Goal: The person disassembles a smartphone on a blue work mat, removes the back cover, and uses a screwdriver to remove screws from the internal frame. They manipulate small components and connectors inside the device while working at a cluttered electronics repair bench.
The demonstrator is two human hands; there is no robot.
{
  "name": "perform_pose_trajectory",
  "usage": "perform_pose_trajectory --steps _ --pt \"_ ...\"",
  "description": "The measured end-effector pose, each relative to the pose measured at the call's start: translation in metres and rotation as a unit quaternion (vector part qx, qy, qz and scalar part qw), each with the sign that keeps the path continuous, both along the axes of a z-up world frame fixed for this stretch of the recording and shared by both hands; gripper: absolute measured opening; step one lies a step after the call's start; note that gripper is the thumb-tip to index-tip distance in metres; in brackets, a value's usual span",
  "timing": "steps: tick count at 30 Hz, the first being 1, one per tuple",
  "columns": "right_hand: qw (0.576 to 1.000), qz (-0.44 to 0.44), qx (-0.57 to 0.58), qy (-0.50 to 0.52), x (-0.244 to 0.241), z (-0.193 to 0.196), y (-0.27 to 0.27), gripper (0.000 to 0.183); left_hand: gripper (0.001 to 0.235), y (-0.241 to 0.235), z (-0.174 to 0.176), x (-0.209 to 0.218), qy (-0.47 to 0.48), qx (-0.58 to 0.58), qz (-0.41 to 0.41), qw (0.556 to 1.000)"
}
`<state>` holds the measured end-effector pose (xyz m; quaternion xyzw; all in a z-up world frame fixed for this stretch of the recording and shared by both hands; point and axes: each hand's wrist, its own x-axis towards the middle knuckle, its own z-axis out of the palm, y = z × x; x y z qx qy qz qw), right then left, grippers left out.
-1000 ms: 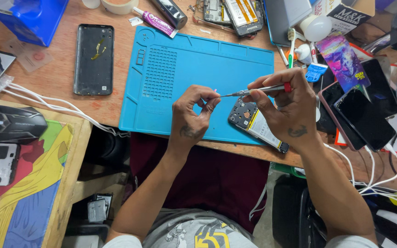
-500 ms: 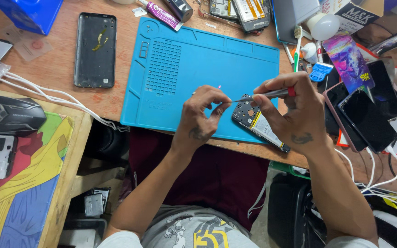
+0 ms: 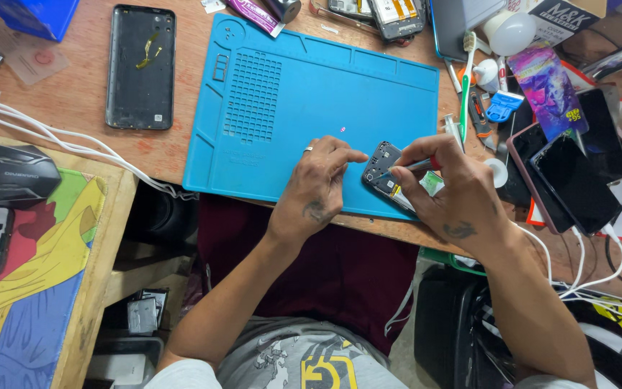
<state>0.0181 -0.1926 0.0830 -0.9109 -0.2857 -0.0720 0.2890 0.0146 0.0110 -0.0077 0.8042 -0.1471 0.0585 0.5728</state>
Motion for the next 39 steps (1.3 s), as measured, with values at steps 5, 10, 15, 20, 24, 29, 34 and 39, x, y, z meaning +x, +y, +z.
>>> perform_pose_trajectory --steps 5,10,15,20,24,29,34,39 --pt "1.0 0.008 -0.008 0.005 0.001 -0.006 -0.002 0.028 0.031 -0.002 -0.002 0.0 -0.02 0.006 0.015 1.0" --pt "1.0 0.012 -0.007 0.008 0.002 -0.009 0.0 0.028 0.029 -0.002 -0.003 0.0 -0.024 0.007 0.019 1.0" --pt "0.997 0.042 -0.033 -0.051 0.002 -0.004 0.009 0.031 0.031 -0.002 -0.002 -0.002 -0.02 0.012 0.017 1.0" --pt "0.988 0.033 -0.094 -0.118 0.001 0.005 0.014 0.034 0.035 -0.002 -0.002 -0.001 -0.012 -0.003 0.016 1.0" --pt "0.993 0.023 -0.098 -0.059 0.006 0.007 0.019 0.023 0.036 -0.001 -0.001 -0.002 -0.014 -0.013 0.02 1.0" --pt "0.987 0.047 -0.071 -0.136 0.005 0.015 0.021 0.026 0.036 0.0 -0.001 -0.001 -0.026 -0.022 0.022 0.999" --pt "0.986 0.015 -0.126 -0.112 0.006 0.015 0.023 0.025 0.035 -0.001 -0.003 -0.001 -0.033 -0.011 0.024 0.999" --pt "0.987 0.061 -0.08 -0.125 0.005 0.016 0.02 0.016 0.039 -0.002 -0.003 -0.001 -0.019 -0.008 0.023 1.0"
